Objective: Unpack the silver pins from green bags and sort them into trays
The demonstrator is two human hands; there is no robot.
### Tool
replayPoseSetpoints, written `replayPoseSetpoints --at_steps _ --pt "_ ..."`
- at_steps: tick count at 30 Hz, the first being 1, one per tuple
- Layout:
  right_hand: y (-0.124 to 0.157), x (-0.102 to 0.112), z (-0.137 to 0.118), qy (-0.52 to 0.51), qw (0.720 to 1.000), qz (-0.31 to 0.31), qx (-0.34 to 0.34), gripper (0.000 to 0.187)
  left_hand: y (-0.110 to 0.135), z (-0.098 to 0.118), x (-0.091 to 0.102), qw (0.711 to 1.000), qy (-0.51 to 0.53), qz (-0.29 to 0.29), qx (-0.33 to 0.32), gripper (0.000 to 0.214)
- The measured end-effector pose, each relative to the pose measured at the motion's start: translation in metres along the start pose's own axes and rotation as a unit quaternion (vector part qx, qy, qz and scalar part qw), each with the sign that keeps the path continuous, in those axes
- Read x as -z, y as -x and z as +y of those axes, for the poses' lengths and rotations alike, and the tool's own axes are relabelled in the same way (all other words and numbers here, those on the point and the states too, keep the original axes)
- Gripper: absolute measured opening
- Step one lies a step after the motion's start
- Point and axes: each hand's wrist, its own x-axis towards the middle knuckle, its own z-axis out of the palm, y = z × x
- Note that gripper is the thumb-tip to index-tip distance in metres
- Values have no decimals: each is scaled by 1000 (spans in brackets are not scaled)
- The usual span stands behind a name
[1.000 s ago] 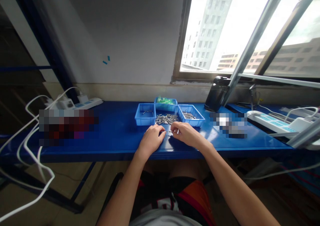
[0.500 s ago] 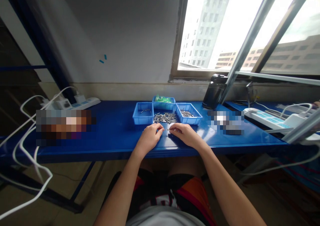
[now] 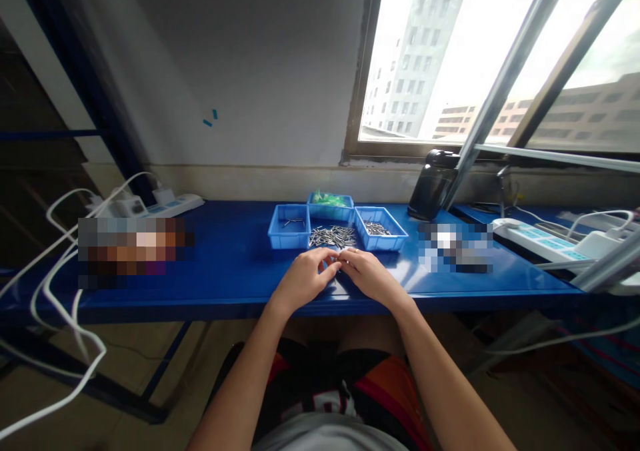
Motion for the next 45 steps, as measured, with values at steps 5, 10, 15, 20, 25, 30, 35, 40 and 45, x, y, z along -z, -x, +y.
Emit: replayPoseSetpoints --at_steps 5,10,15,20,25,30,35,40,45 --pt "3 3 1 -2 1000 -8 11 17 1 2 0 1000 6 -27 7 25" --pt "5 2 -4 63 998 -22 11 14 0 3 0 1000 -13 -24 5 18" --pt "6 2 -8 80 997 -20 10 18 -1 4 1 999 -30 -18 18 20" --pt "5 4 -4 7 1000 16 -15 16 -1 -2 0 997 -55 36 37 18" --pt "5 7 -2 -89 994 48 -47 19 -2 -9 -2 995 -75 41 56 21" --pt "7 8 0 -177 981 56 -58 19 -4 -10 -4 992 -117 -6 52 23" --pt "8 9 0 -203 977 39 -44 19 -4 -11 -5 993 -114 -28 23 24" --pt "8 10 -3 -189 979 48 -49 21 -4 -12 -5 993 -112 -21 35 20" --pt "5 8 1 -152 983 76 -62 20 -3 -11 -3 995 -90 -7 48 18"
